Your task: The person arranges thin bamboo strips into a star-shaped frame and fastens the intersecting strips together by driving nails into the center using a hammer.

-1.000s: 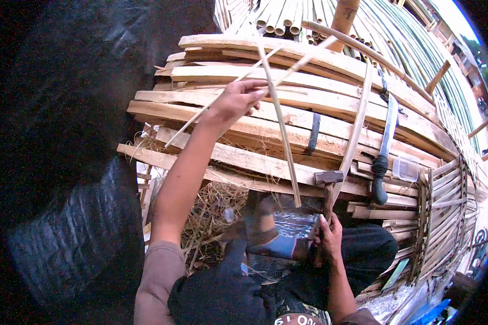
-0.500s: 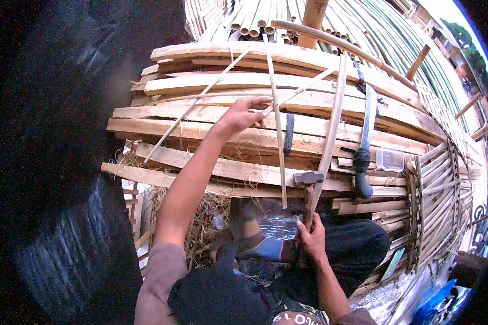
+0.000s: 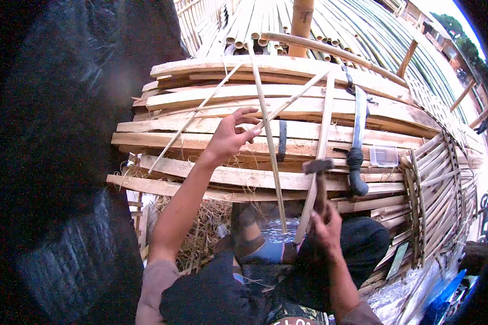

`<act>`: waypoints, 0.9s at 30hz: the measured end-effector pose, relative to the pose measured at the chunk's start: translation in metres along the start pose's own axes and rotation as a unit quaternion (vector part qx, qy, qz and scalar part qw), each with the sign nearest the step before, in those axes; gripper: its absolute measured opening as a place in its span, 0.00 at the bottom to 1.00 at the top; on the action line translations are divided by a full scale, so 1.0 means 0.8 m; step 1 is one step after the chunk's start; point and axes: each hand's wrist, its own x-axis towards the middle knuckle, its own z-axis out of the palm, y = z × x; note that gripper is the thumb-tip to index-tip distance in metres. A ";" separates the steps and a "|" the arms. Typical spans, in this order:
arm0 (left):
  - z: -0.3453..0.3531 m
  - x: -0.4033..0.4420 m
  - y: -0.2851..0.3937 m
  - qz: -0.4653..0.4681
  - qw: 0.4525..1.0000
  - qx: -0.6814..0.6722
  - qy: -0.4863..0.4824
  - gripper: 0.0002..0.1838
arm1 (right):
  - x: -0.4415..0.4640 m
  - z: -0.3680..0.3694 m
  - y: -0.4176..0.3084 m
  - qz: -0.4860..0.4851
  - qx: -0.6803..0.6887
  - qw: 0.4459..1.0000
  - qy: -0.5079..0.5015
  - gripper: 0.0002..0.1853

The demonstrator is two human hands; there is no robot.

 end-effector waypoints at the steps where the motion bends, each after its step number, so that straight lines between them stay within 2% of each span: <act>1: -0.004 -0.004 -0.001 0.003 1.000 0.002 0.012 0.26 | 0.016 -0.007 -0.013 0.034 0.000 0.999 0.011 0.23; 2: -0.007 -0.007 -0.006 0.002 1.000 0.004 0.014 0.26 | 0.034 -0.011 -0.027 0.067 0.000 0.998 0.020 0.22; 6: -0.007 -0.007 -0.021 0.045 0.993 -0.051 0.091 0.26 | 0.121 -0.008 -0.045 -0.053 -0.010 0.990 0.128 0.24; 7: -0.005 -0.008 -0.020 0.053 0.991 -0.066 0.102 0.25 | 0.136 -0.011 -0.049 0.014 -0.001 0.994 0.110 0.25; 8: -0.003 -0.007 -0.020 0.062 0.988 -0.081 0.114 0.25 | 0.144 -0.008 -0.051 -0.039 -0.066 0.985 0.157 0.25; 11: 0.000 -0.004 -0.027 0.050 0.987 -0.091 0.126 0.25 | 0.166 -0.004 -0.072 -0.009 -0.136 0.979 0.150 0.25; 13: 0.006 -0.005 -0.027 0.047 0.985 -0.100 0.131 0.25 | 0.178 -0.002 -0.067 -0.151 -0.223 0.944 0.192 0.27; 14: 0.008 -0.005 -0.031 0.044 0.985 -0.103 0.130 0.25 | 0.178 -0.002 -0.066 -0.149 -0.227 0.943 0.191 0.27; 16: 0.012 -0.004 -0.036 0.026 0.984 -0.129 0.121 0.24 | 0.175 -0.001 -0.081 -0.063 -0.251 0.961 0.094 0.29; 18: 0.018 -0.006 -0.041 0.025 0.983 -0.132 0.125 0.23 | 0.175 0.010 -0.070 -0.070 -0.295 0.945 0.123 0.29; 20: 0.024 -0.016 -0.043 -0.008 0.977 -0.178 0.113 0.23 | 0.172 0.017 -0.071 -0.170 -0.398 0.877 0.208 0.27; 22: 0.034 -0.026 -0.043 -0.002 0.977 -0.171 0.124 0.22 | 0.154 0.036 -0.114 -0.215 -0.362 0.880 0.220 0.26; 23: 0.040 -0.031 -0.045 -0.003 0.972 -0.198 0.129 0.22 | 0.137 0.052 -0.143 -0.200 -0.263 0.938 0.108 0.26; 24: 0.046 -0.035 -0.046 -0.004 0.966 -0.223 0.132 0.22 | 0.126 0.068 -0.155 -0.178 -0.179 0.967 0.020 0.25; 26: 0.057 -0.041 -0.043 -0.003 0.967 -0.226 0.115 0.21 | 0.113 0.094 -0.174 -0.105 -0.031 0.987 -0.120 0.25; 27: 0.058 -0.044 -0.042 -0.003 0.968 -0.229 0.102 0.20 | 0.115 0.099 -0.168 -0.067 -0.016 0.987 -0.144 0.26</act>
